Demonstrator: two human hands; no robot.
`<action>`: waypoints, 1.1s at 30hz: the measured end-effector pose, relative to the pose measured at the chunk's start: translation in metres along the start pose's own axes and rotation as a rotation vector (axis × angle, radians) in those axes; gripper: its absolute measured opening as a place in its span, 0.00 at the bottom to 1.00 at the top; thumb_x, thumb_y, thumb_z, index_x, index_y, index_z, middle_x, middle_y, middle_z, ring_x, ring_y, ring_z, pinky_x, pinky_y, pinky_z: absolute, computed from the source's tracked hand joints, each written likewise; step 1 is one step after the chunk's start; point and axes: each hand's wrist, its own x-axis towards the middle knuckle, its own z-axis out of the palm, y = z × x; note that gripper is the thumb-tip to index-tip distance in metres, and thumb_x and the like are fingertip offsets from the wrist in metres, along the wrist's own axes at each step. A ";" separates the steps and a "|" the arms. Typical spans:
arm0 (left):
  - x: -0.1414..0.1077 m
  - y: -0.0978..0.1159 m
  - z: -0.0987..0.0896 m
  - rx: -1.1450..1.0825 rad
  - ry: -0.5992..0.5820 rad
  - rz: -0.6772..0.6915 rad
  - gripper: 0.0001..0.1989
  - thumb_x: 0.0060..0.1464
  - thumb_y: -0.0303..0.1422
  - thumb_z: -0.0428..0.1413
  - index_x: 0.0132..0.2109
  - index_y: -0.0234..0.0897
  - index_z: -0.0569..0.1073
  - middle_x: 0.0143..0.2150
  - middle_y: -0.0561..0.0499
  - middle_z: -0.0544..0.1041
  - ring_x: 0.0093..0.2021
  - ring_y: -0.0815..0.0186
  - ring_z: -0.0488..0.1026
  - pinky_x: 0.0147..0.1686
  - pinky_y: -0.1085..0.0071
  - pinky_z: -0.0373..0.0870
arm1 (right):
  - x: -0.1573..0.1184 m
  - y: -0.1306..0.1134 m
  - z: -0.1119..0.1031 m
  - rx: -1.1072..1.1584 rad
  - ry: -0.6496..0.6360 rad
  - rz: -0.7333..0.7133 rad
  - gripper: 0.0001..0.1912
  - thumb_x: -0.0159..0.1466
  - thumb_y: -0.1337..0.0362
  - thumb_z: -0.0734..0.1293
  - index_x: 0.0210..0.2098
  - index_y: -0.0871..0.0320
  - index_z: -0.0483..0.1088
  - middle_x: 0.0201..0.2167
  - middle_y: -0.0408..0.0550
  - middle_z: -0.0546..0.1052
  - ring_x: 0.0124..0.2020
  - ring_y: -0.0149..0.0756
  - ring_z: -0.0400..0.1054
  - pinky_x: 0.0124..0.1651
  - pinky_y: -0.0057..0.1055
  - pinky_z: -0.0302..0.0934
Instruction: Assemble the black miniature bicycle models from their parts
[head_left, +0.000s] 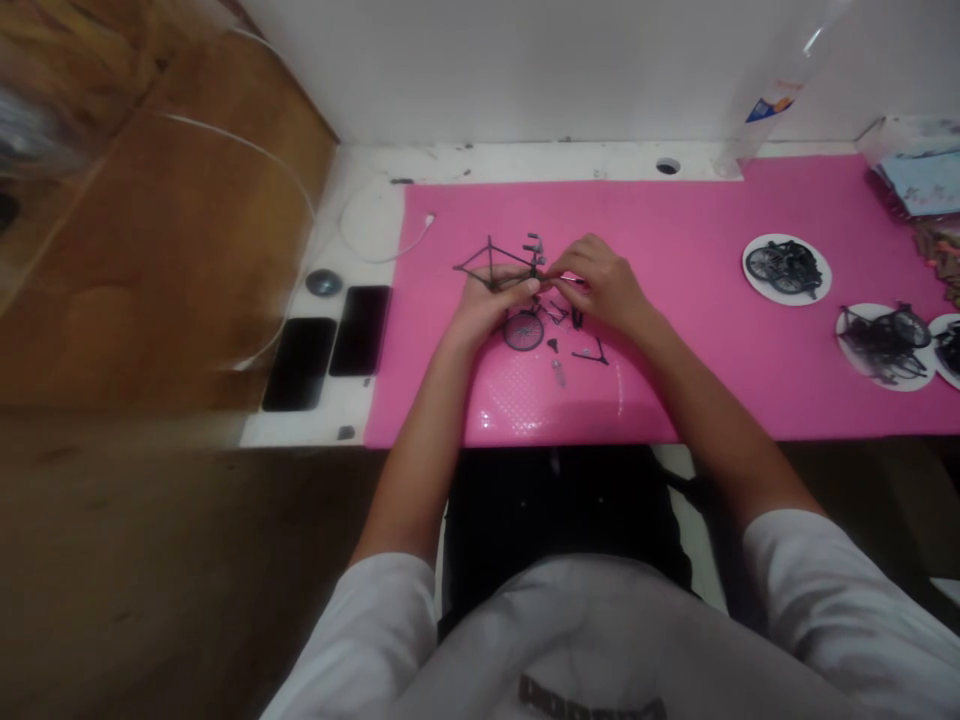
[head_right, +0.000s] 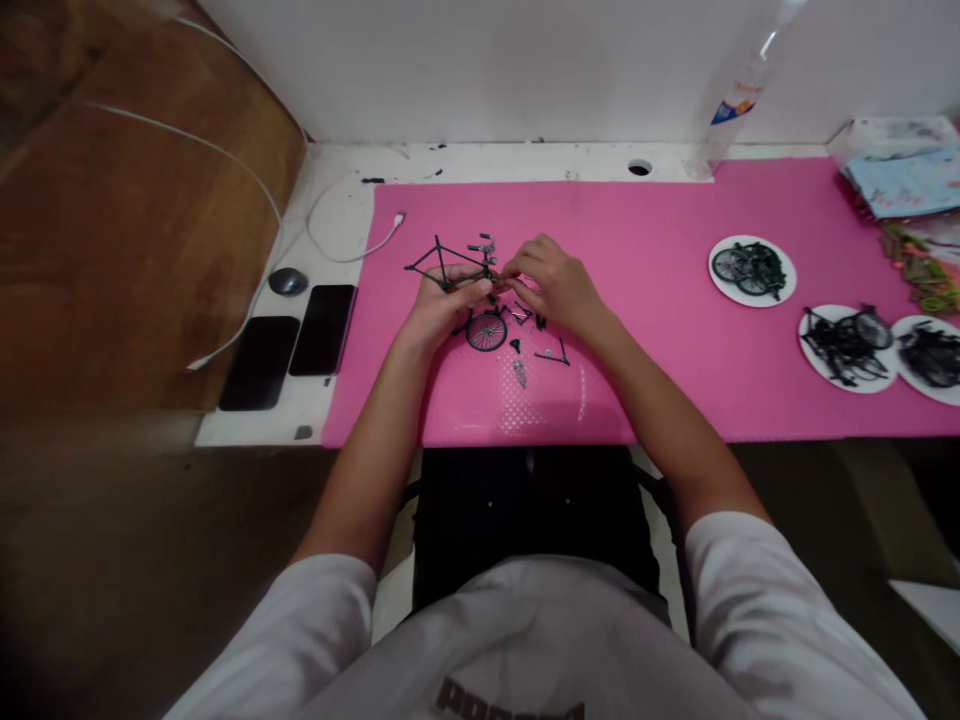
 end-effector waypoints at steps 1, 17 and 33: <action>0.000 0.000 0.000 0.001 -0.006 0.000 0.29 0.41 0.49 0.85 0.45 0.38 0.89 0.45 0.42 0.92 0.49 0.51 0.92 0.56 0.57 0.88 | 0.000 -0.001 -0.001 0.005 -0.005 0.004 0.09 0.79 0.60 0.67 0.48 0.52 0.81 0.47 0.52 0.81 0.55 0.50 0.72 0.66 0.53 0.71; 0.000 -0.003 0.001 -0.036 -0.015 -0.047 0.31 0.40 0.51 0.85 0.44 0.36 0.87 0.40 0.41 0.91 0.43 0.51 0.92 0.47 0.59 0.90 | 0.001 -0.008 0.004 0.124 0.205 0.062 0.17 0.82 0.46 0.63 0.53 0.50 0.76 0.60 0.60 0.78 0.66 0.58 0.71 0.70 0.65 0.71; 0.000 0.004 0.005 -0.060 -0.081 -0.098 0.38 0.46 0.66 0.78 0.44 0.35 0.85 0.31 0.46 0.86 0.37 0.54 0.91 0.40 0.64 0.90 | -0.004 -0.003 0.025 0.267 0.265 0.150 0.24 0.82 0.37 0.61 0.55 0.48 0.74 0.57 0.56 0.81 0.63 0.52 0.73 0.69 0.58 0.73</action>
